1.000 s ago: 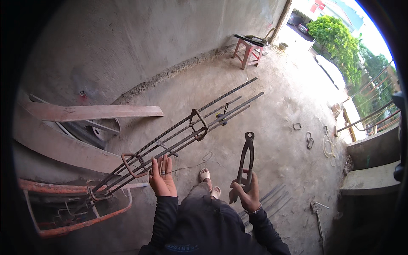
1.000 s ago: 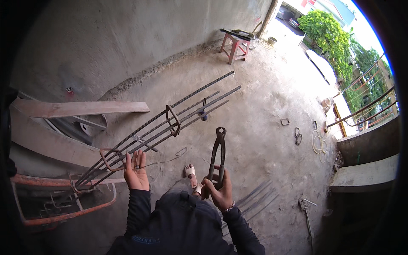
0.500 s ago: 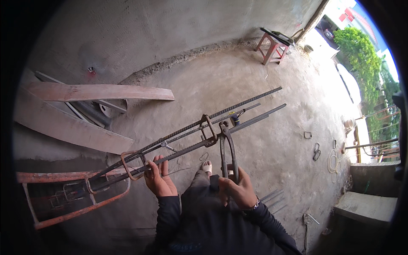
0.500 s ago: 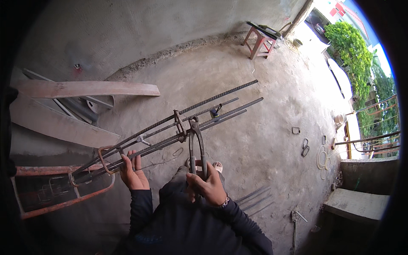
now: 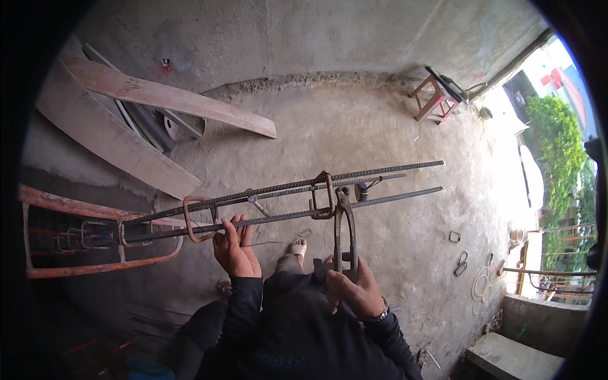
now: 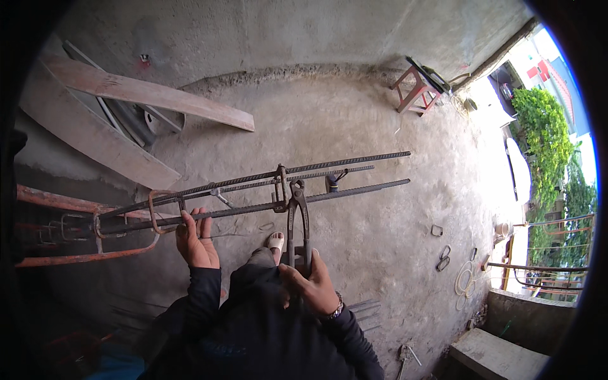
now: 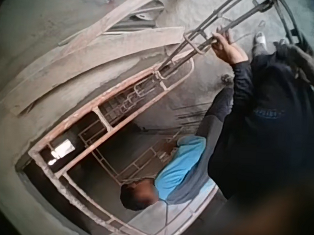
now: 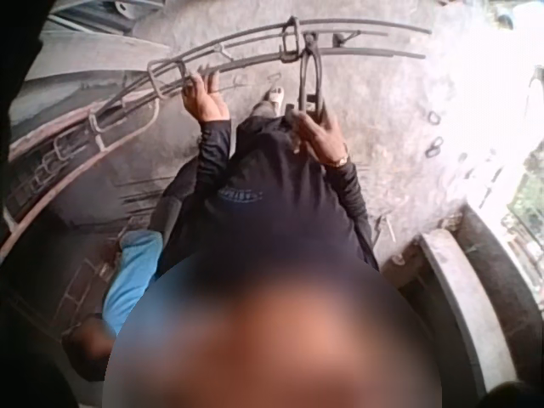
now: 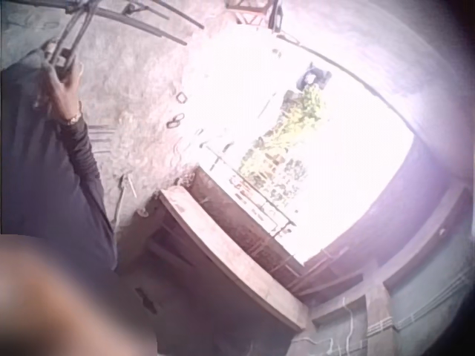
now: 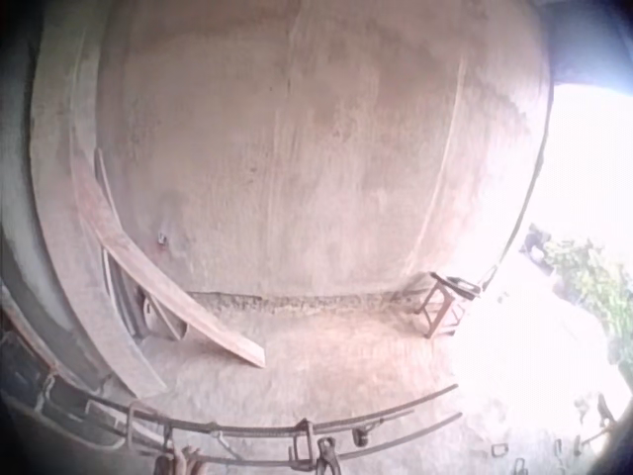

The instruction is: The person assembles a rebar cage by hand, positioning longitudinal bars and tying transverse stirrups with wire. They use pliers to twist and tighten the wire at each joint, then tap the assembly with a hammer to adjust alignment. The cage is repeatedly lifted and repositioned during the process.

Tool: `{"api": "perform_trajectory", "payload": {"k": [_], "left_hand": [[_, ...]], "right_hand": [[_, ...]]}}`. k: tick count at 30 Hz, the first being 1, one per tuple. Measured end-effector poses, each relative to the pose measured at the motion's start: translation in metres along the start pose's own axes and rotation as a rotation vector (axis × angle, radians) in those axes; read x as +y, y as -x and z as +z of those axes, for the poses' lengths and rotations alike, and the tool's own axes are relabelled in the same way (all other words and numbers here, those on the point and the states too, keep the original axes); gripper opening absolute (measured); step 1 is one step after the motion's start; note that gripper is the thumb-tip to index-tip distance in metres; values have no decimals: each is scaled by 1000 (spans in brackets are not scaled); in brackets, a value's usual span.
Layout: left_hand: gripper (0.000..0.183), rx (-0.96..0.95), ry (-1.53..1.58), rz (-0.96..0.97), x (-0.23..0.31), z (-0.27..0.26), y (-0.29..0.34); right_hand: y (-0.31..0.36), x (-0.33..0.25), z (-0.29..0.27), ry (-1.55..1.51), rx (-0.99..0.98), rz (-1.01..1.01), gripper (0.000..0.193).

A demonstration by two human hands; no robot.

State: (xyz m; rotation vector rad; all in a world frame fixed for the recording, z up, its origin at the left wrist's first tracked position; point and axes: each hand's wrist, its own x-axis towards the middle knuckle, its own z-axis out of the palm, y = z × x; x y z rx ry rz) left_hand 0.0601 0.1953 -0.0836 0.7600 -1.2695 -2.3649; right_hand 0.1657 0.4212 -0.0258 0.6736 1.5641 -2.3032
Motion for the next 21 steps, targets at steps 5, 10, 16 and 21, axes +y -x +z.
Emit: {"api": "perform_trajectory", "payload": {"k": [5,10,16,21], "left_hand": [[38,-2,-32,-31,2,-2,2],[36,-14,-6,-93,2,-1,1],[25,-12,44,-142,2,-6,-1],[20,-46,65,-153,5,-7,-2]], "right_hand": [[15,-30,-25,-314,203,-113,21],[-7,-48,-34,-459,809,-615,26],[-5,-5,26,-83,57,68,28],[4,-10,2,-139,270,-157,35]]}}
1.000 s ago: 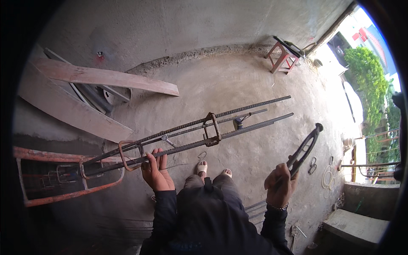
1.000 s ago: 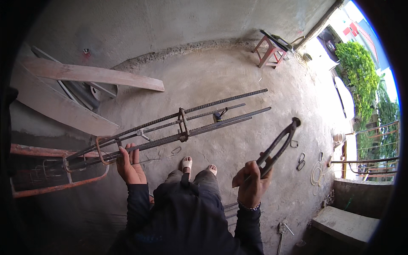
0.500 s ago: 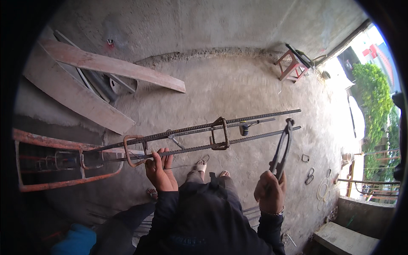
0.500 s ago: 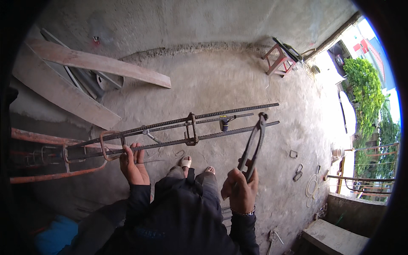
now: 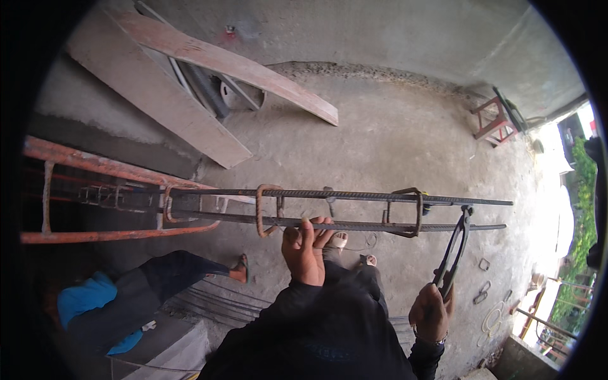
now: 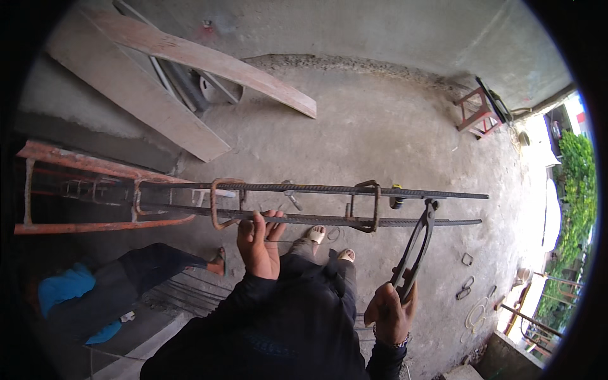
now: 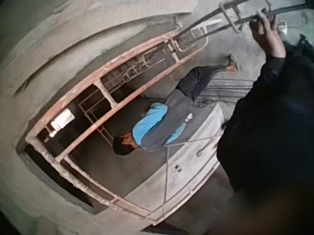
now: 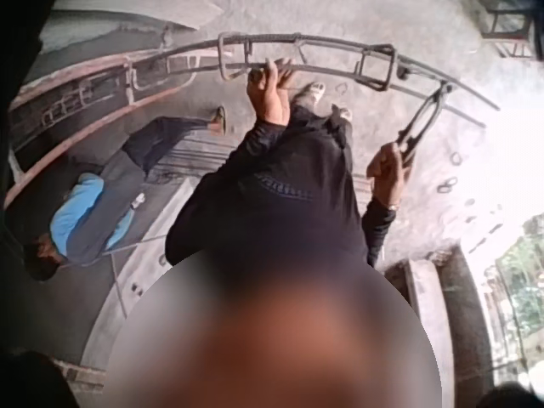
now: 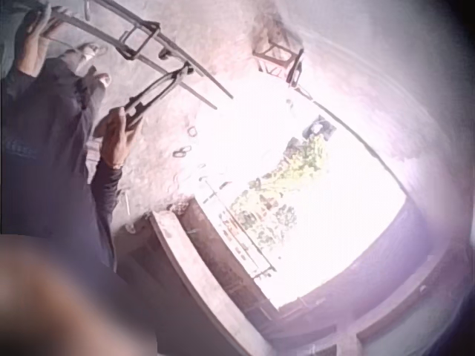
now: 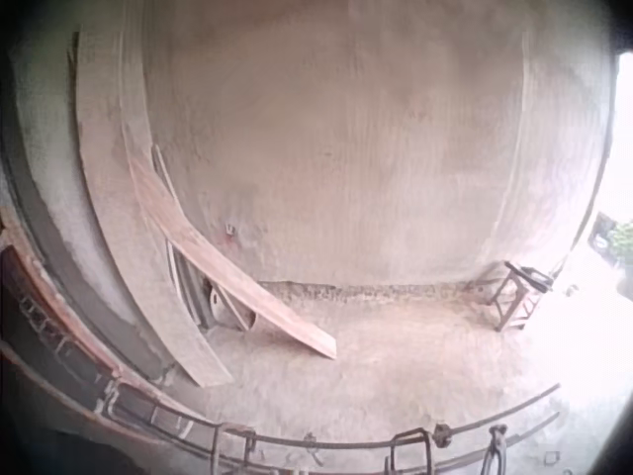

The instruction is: The person assembles a rebar cage by hand, positioning longitudinal bars and tying transverse stirrups with wire. They use pliers to twist and tighten the wire at each joint, then tap the assembly with a hammer to adjust alignment. The cage is repeatedly lifted and repositioned during the process.

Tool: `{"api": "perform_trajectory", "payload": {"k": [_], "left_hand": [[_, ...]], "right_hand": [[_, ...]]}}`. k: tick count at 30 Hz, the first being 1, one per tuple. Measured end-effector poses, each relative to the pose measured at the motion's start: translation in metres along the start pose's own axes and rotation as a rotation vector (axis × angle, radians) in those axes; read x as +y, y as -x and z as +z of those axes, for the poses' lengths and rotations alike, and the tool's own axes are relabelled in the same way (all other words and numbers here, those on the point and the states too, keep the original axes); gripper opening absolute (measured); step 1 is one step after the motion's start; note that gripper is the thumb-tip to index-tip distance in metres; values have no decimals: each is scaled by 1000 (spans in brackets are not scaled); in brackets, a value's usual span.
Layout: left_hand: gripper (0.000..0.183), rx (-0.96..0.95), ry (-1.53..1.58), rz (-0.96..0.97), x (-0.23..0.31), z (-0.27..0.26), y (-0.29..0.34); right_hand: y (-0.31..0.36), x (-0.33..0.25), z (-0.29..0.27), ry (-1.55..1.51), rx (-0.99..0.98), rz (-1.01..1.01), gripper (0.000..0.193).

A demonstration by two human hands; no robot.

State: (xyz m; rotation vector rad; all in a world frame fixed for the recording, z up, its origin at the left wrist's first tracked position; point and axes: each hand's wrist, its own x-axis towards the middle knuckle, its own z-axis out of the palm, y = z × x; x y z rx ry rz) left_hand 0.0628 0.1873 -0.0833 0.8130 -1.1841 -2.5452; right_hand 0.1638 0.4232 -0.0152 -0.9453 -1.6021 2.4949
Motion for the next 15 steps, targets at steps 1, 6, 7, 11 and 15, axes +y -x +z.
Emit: {"api": "perform_trajectory", "payload": {"k": [1,6,7,11,15], "left_hand": [[19,-7,25,2,0,0,0],[28,0,41,20,-5,2,-7],[30,12,41,7,-5,3,-9],[31,45,73,66,-13,14,-15],[36,84,43,115,-15,24,-18]], "right_hand": [[-4,-1,-7,62,48,-145,39],[-7,-32,-40,316,-22,-609,50],[-6,-42,-43,427,-1,-602,49],[-5,-71,-27,520,31,-398,49],[-31,-98,0,388,-179,-28,50]]}}
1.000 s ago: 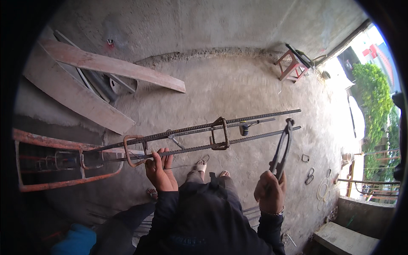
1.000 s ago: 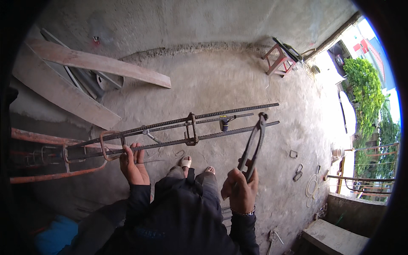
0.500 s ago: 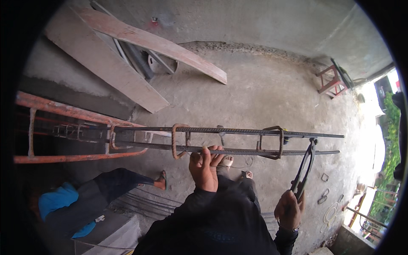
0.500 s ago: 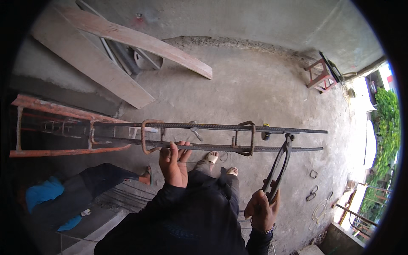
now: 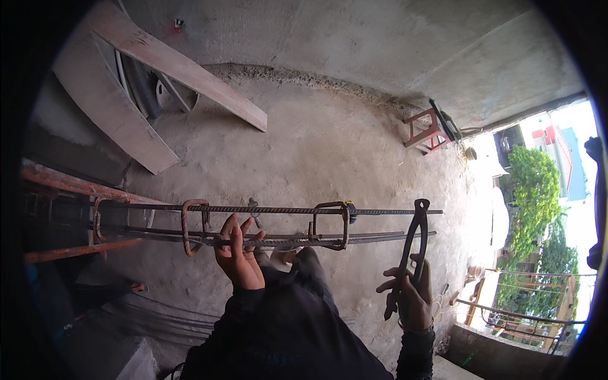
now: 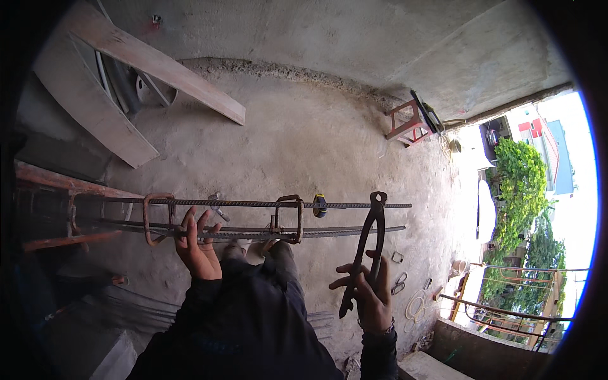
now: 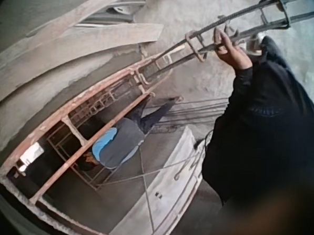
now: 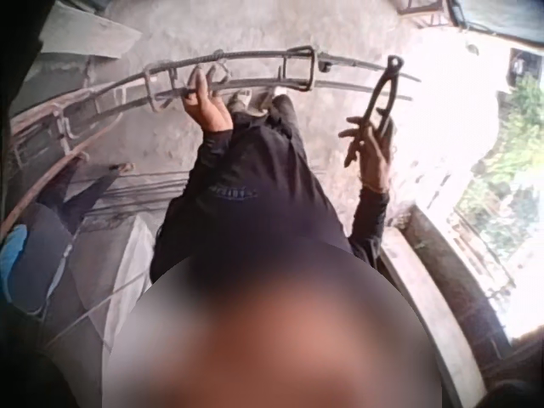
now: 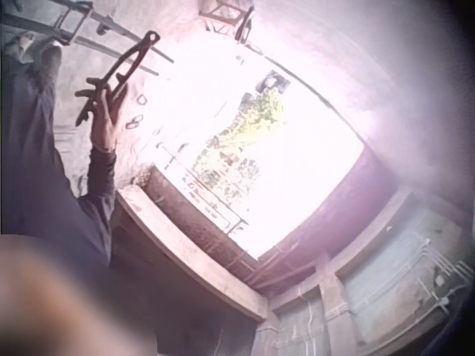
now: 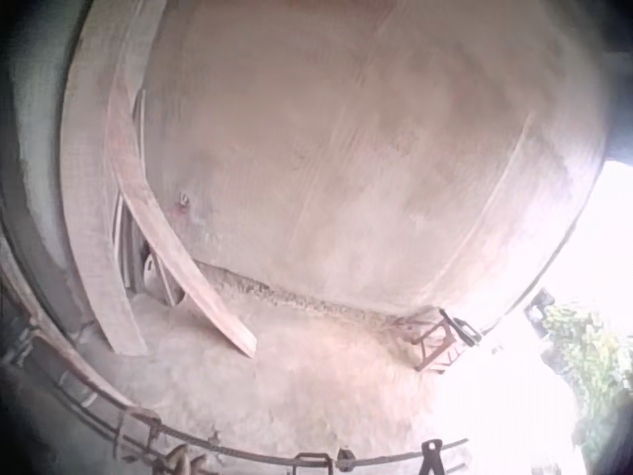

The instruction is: The person assembles a rebar cage by hand, positioning longitudinal bars and tying transverse stirrups with wire. They use pliers to twist and tighten the wire at each joint, then tap the assembly with a hammer to adjust alignment. The cage is repeatedly lifted and repositioned during the process.

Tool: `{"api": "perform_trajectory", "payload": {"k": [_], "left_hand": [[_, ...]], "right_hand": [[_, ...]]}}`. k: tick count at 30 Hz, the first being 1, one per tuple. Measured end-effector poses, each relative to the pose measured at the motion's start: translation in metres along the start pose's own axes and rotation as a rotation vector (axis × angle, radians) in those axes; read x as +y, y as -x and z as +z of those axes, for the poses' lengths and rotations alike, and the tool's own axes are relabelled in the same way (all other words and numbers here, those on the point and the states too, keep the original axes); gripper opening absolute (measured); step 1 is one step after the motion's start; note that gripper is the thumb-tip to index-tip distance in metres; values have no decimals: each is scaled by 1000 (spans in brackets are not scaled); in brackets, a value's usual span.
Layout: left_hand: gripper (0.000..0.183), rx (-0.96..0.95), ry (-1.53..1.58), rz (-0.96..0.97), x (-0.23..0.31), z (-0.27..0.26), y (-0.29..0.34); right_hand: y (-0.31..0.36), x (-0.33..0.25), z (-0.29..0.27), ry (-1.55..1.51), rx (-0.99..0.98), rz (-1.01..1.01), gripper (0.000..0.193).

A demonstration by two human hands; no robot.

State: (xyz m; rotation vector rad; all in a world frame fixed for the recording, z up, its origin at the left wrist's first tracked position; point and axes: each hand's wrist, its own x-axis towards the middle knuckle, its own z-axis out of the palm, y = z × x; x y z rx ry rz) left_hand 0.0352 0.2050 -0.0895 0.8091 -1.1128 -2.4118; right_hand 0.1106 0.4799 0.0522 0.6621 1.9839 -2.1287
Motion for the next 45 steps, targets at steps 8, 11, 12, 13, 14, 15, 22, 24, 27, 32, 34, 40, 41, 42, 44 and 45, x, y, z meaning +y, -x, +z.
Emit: {"api": "perform_trajectory", "payload": {"k": [8,11,12,13,14,15,22,24,27,32,34,40,41,42,44,45], "left_hand": [[33,52,-46,-45,-13,-1,10],[31,128,-193,46,-20,0,22],[31,159,-211,69,-22,0,26],[31,185,-246,139,-25,1,31],[32,204,-240,125,-26,2,36],[32,268,-246,136,-26,2,40],[19,419,372,257,-40,19,50],[19,318,353,247,-45,21,43],[32,203,395,244,-55,21,32],[41,-16,405,241,-60,14,16],[39,-76,429,217,-56,13,9],[41,-212,494,149,-52,24,-6],[34,-181,422,116,-52,25,-6],[33,-177,448,108,-54,28,-7],[35,-169,505,100,-56,30,-7],[39,-162,457,129,-57,30,-8]], "right_hand": [[-100,-67,-43,-50,-492,354,54],[-148,-88,-60,-101,-522,374,56],[-170,-98,-62,3,-439,422,55],[-185,-106,-65,294,-638,131,51],[-201,-114,-65,553,-802,-198,47],[-223,-122,-59,796,-843,-686,37],[-316,-185,6,1590,-945,-1823,62],[-336,-194,31,1557,-1104,-1975,64],[-358,-199,67,1807,-1412,-1964,89],[-358,-196,121,1604,-1683,-2291,54],[-350,-192,134,1583,-1714,-2321,55],[-337,-184,162,1579,-1905,-2261,58],[-336,-183,166,1525,-1963,-2243,59],[-335,-183,169,1534,-2011,-2246,59],[-334,-180,177,1616,-2043,-2223,58],[-332,-179,181,1662,-2061,-2204,59]]}}
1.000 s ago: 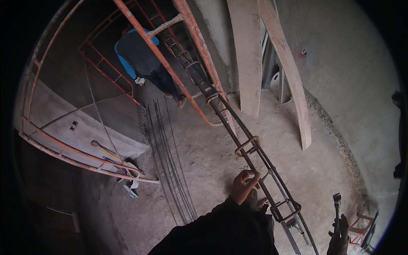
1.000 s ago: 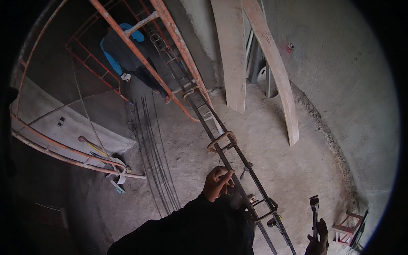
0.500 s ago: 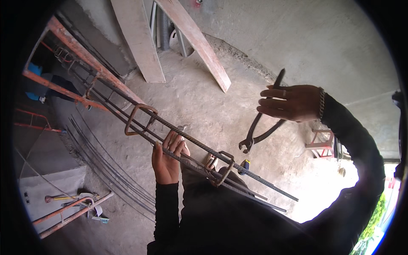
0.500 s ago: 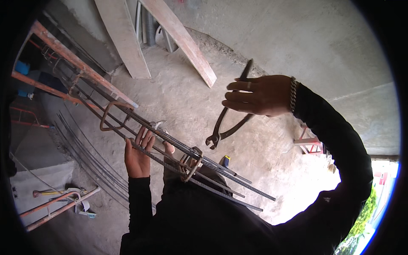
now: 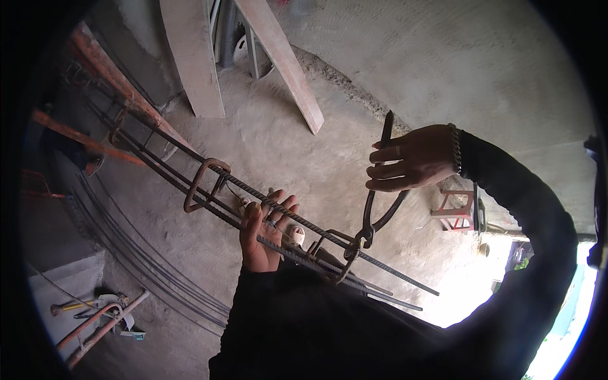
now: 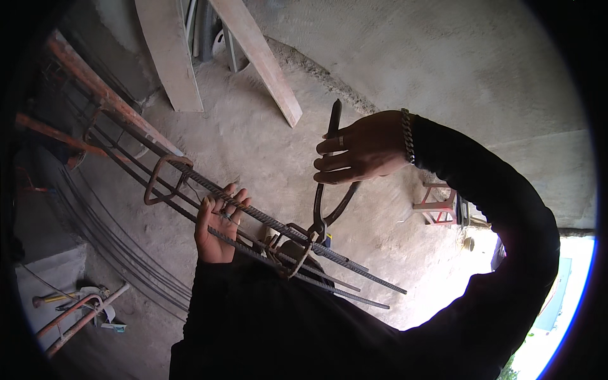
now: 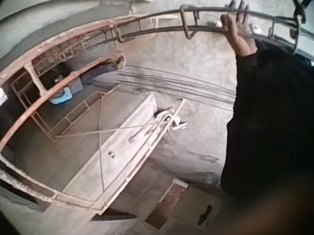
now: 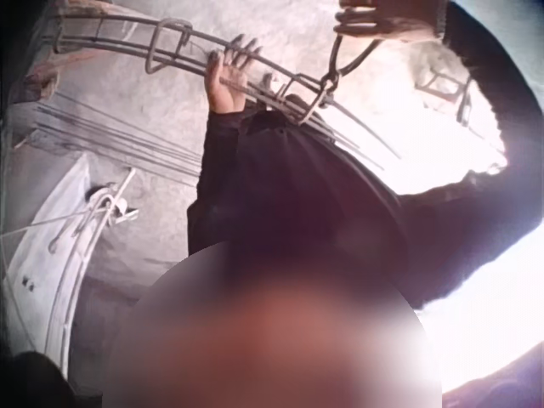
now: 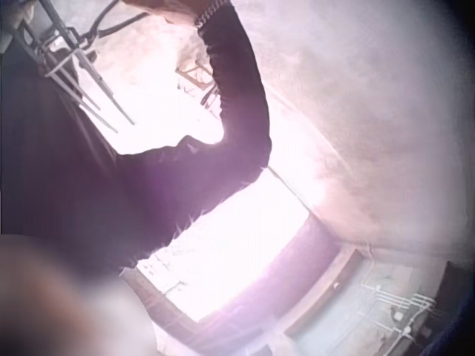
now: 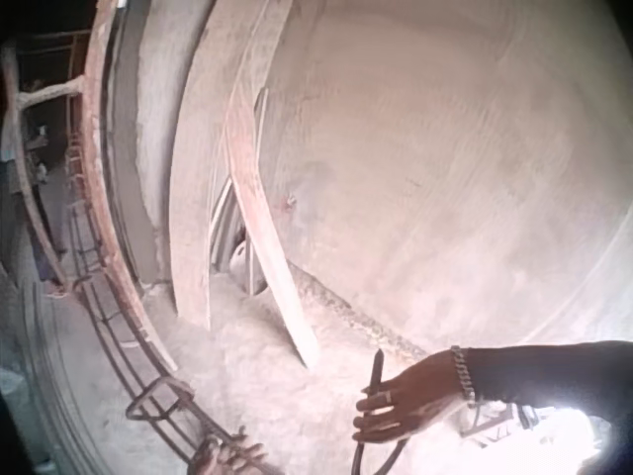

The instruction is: The person assembles a rebar cage by hand, positioning longitudinal bars and tying transverse stirrups with wire. They use pliers to twist and tighten the wire at each joint, then tap the assembly with a hammer to adjust alignment. The cage is repeatedly lifted and repositioned during the process.

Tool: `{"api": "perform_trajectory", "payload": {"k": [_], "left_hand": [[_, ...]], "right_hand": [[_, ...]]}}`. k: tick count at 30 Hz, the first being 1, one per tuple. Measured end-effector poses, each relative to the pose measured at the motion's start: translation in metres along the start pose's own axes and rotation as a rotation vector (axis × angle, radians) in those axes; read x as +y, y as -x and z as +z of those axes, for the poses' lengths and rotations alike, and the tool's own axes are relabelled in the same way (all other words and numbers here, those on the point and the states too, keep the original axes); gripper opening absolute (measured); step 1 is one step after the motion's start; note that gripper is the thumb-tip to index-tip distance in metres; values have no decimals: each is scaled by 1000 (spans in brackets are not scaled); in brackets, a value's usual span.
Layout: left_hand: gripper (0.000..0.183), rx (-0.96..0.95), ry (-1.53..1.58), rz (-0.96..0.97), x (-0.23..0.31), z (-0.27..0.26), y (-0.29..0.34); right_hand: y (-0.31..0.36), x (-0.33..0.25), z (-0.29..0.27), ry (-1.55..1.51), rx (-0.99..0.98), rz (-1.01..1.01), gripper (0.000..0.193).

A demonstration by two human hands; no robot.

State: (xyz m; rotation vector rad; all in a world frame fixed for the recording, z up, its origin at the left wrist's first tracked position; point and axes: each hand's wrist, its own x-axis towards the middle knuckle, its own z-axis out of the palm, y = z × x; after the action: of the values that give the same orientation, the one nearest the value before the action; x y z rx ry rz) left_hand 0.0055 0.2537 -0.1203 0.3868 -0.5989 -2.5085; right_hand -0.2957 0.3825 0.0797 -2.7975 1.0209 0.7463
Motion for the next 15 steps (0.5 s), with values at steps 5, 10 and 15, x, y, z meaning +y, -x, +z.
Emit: {"api": "perform_trajectory", "payload": {"k": [5,10,15], "left_hand": [[34,67,85,26,-6,5,5],[23,88,99,75,-4,22,11],[18,223,64,72,3,39,14]], "right_hand": [[-16,13,-8,-4,-72,-40,63],[-28,17,-22,12,-125,-72,61],[-33,15,-27,-32,-98,-91,62]]}}
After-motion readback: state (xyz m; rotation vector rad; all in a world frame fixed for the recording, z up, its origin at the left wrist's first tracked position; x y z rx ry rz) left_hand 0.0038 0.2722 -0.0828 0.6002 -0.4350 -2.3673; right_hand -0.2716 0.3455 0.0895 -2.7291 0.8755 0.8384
